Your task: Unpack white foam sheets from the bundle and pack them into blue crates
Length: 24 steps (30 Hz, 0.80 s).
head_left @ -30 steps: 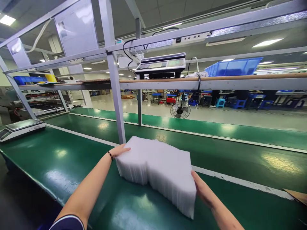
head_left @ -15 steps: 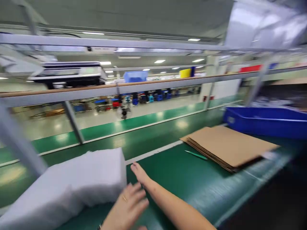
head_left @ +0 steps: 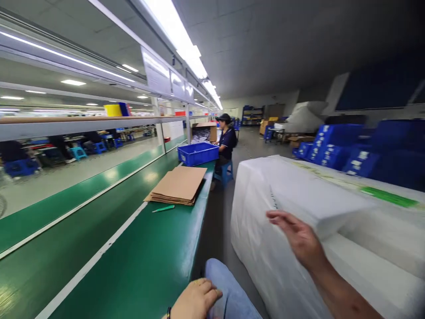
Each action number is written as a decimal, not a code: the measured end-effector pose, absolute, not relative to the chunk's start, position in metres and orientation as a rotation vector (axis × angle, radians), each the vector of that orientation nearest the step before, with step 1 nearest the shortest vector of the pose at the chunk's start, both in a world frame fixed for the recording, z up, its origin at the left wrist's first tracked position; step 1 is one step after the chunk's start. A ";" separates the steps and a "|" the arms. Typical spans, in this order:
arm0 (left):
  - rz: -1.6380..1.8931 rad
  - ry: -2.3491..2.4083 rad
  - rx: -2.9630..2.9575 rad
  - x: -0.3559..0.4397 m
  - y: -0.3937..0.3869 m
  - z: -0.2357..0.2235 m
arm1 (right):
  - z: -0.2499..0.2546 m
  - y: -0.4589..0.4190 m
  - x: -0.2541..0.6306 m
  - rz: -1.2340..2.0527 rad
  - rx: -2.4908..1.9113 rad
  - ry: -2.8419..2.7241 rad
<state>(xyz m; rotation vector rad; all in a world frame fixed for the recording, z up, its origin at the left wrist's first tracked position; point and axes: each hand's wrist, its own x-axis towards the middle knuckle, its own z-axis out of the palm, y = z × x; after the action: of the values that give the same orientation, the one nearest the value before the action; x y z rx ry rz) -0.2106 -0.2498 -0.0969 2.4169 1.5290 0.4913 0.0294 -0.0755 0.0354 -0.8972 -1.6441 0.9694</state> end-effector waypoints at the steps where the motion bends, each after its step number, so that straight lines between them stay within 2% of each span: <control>1: 0.485 1.535 2.387 -0.204 -0.242 -0.079 | 0.035 -0.067 0.055 0.889 -0.930 -1.366; 3: 0.516 1.544 2.362 -0.192 -0.227 -0.049 | 0.028 -0.047 0.104 0.852 -1.002 -0.831; 6: 0.573 1.528 2.404 -0.176 -0.197 -0.025 | 0.006 -0.011 0.165 1.020 -1.208 -0.525; 13: 0.757 1.480 2.612 -0.124 -0.104 0.011 | -0.052 0.052 0.218 1.451 -1.500 -0.457; 19: 0.921 1.328 2.704 -0.051 -0.015 0.048 | -0.076 0.076 0.220 1.522 -1.468 -0.479; 24: 0.760 1.348 2.536 -0.003 0.037 0.050 | -0.081 0.084 0.228 1.517 -1.410 -0.465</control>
<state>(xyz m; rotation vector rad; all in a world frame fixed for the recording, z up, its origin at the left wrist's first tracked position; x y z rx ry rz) -0.0026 0.0370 0.0501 2.5365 1.3482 0.7602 0.2280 0.0837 -0.0808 -1.4103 -0.4652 1.5169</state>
